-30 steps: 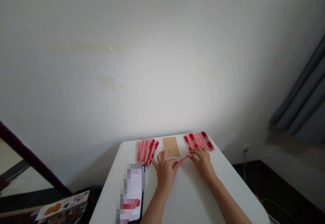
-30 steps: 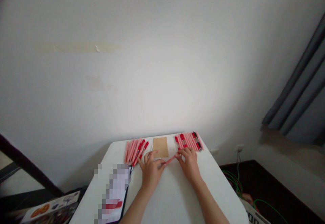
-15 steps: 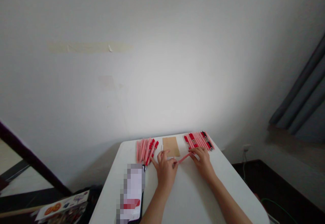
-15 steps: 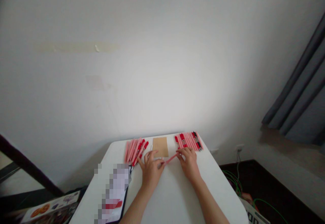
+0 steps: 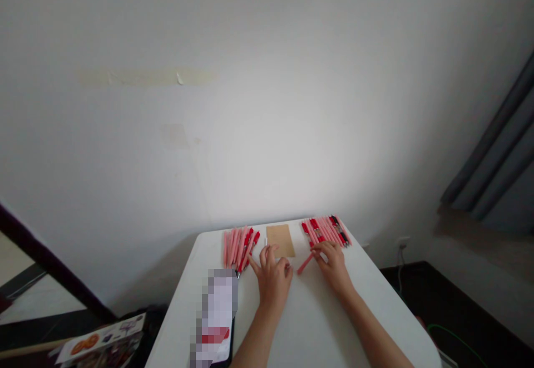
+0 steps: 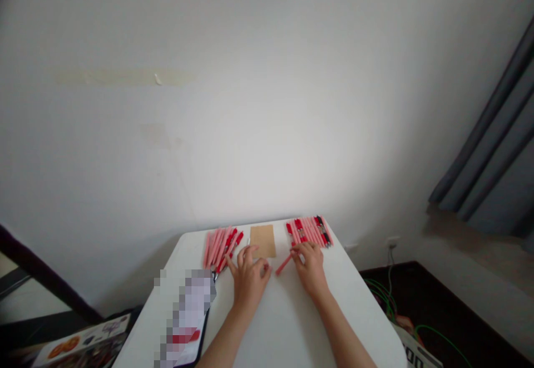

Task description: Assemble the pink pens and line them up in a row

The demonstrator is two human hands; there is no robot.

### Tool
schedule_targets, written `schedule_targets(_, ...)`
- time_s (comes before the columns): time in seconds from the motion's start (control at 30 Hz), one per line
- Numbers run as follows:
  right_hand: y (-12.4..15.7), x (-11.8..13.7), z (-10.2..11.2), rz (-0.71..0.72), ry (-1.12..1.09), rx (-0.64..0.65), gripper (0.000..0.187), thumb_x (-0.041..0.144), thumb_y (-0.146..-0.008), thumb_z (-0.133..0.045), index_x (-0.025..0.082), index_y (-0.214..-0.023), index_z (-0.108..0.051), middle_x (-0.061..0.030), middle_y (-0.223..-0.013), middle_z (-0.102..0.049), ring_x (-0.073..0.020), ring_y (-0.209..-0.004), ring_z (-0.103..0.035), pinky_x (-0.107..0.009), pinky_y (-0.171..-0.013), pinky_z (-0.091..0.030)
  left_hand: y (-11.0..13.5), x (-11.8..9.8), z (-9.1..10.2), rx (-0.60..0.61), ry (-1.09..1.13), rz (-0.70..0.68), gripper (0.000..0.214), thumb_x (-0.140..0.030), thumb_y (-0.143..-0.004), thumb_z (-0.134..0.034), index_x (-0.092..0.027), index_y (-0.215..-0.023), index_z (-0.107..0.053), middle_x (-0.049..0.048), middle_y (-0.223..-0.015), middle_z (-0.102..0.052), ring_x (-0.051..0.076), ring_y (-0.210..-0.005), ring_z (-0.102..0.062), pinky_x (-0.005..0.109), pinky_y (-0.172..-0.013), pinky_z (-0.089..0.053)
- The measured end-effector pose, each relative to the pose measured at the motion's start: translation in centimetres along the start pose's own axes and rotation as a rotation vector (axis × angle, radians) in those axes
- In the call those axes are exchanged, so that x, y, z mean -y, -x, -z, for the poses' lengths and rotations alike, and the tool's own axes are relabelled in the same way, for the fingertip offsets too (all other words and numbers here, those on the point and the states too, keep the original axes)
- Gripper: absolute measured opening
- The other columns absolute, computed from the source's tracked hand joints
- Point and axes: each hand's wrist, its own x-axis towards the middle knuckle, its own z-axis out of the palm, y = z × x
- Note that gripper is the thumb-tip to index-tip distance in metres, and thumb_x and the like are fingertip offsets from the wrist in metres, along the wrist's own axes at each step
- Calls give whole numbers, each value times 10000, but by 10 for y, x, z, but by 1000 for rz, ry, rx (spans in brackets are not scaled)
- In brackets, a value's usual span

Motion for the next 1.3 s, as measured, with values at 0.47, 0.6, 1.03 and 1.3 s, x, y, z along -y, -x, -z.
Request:
schedule_targets(0.47, 6, 13, -2, 110, 298, 141, 137, 291, -851, -554, 295, -857, -691, -60, -1056, -600, -268, -1062, -458, -482, -920, -349, 0, 0, 0, 27, 8, 22, 39, -257, -732, -644, -264, -740, -682, 34, -1222, -544, 263, -1230, -398, 686, -1087, -41)
schedule_targets(0.6, 6, 18, -2, 128, 335, 133, 133, 276, -851, -561, 303, -883, -687, -63, -1074, -600, -273, -1073, -454, -496, -934, -336, -1, 0, 1, 15, 13, 38, 38, -257, -725, -649, -265, -742, -683, 33, -1215, -553, 269, -1217, -415, 686, -1080, -75)
schedule_targets(1.03, 3, 29, 9, 195, 248, 239, 135, 298, -851, -564, 329, -901, -686, -16, -871, -669, -251, -1009, -503, -552, -1010, -221, -1, 4, 8, -60, -66, 79, 120, -320, -798, -582, -289, -841, -689, 33, -1188, -565, 268, -1209, -409, 688, -1082, -75)
schedule_targets(1.3, 4, 30, 6, 181, 246, 254, 148, 320, -861, -579, 349, -924, -710, -4, -907, -690, -233, -1020, -505, -520, -1036, -177, -5, 13, 11, -68, -252, 223, 189, -288, -766, -615, -284, -945, -676, 58, -1242, -541, 300, -1236, -383, 708, -1053, -111)
